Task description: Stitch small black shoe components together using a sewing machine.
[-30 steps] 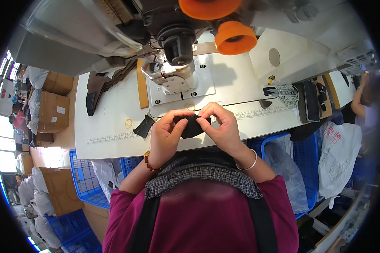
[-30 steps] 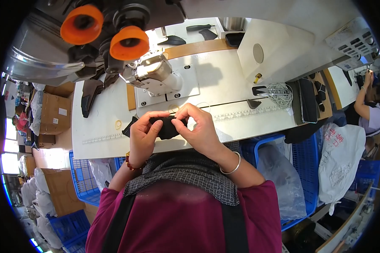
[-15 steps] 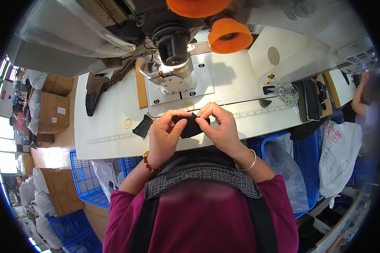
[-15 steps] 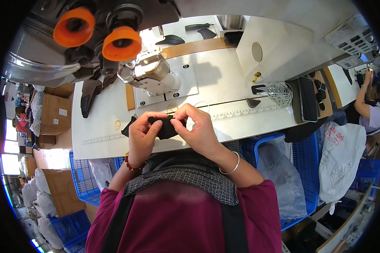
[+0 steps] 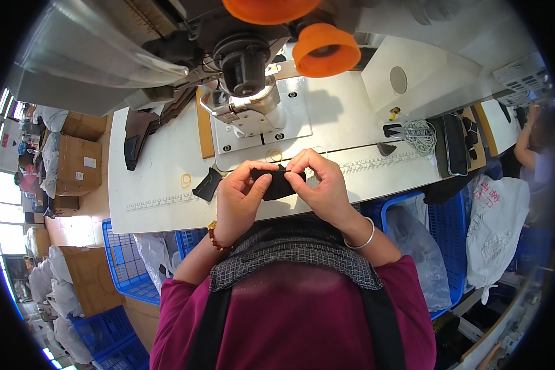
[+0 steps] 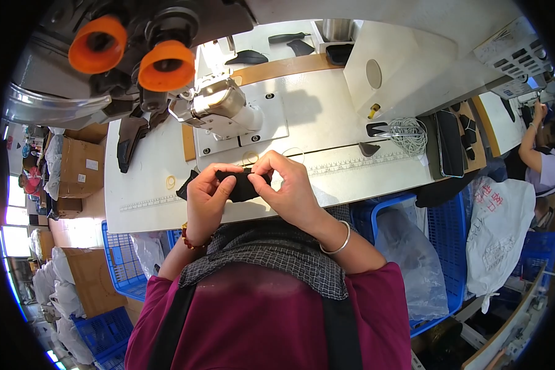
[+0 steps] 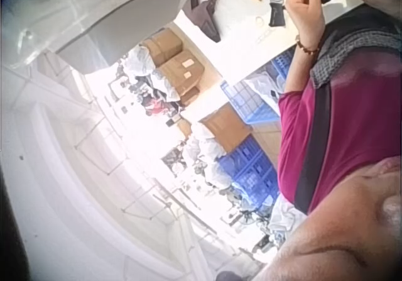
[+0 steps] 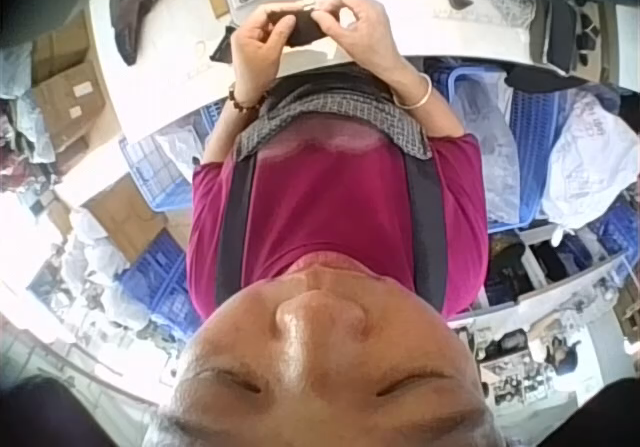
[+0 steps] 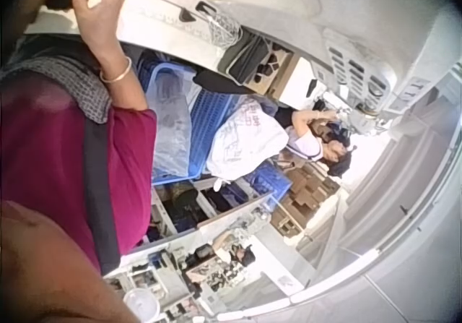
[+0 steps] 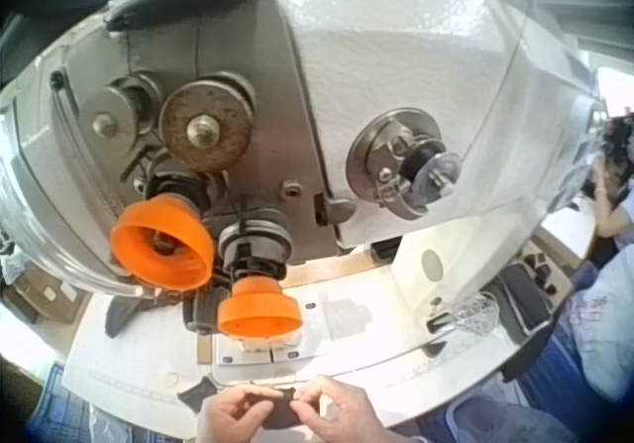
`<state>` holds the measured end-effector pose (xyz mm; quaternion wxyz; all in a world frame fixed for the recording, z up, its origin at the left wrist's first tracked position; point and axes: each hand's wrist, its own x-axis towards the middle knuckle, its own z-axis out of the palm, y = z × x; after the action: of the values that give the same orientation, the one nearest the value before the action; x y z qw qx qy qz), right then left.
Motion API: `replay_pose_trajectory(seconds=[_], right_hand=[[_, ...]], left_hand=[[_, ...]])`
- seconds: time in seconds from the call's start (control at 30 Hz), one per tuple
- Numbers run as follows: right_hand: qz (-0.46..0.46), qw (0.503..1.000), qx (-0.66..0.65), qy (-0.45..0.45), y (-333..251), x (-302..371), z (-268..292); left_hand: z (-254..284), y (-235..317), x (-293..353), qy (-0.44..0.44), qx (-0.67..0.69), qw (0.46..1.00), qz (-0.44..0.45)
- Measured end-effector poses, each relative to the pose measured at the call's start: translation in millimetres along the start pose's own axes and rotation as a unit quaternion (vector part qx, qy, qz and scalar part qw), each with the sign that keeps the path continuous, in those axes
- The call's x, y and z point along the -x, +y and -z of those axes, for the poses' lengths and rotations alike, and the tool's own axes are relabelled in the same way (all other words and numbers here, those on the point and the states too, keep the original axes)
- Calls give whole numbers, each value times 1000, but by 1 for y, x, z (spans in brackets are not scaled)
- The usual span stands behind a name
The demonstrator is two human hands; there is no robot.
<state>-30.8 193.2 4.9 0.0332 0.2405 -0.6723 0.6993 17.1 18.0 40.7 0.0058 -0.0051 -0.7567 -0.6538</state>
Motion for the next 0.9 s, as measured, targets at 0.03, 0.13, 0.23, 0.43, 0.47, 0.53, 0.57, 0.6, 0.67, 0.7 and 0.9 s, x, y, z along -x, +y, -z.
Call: replay_pose_trajectory(seconds=[0.03,0.13,0.23,0.43,0.47,0.53,0.57,0.6,0.67,0.7,0.9], right_hand=[[1,1000,0,0,0,0,0],[5,1000,0,-1,0,0,0],[8,1000,0,-2,-1,1,0],[14,1000,16,-3,-6,0,1],[18,1000,20,-4,-6,0,1],[21,1000,20,-3,-6,0,2],[22,999,22,-1,-6,0,1],[23,999,23,-1,-6,0,1],[21,999,25,-2,-6,1,1],[21,999,25,-2,-6,1,1],[23,999,24,-1,-6,1,0]], left_hand=[[0,0,0,0,0,1000,0],[0,1,1,-1,-4,1000,7],[-2,2,1,3,1,1000,3],[0,-2,1,2,0,1000,9],[-1,-2,1,7,1,1000,5],[-3,-4,0,12,2,1000,1],[-2,-5,0,12,2,1000,-3],[-2,-7,0,12,2,1000,-6],[-2,-8,0,14,4,1000,-7],[-2,-8,0,15,6,1000,-9],[-1,-10,1,17,4,1000,-6]])
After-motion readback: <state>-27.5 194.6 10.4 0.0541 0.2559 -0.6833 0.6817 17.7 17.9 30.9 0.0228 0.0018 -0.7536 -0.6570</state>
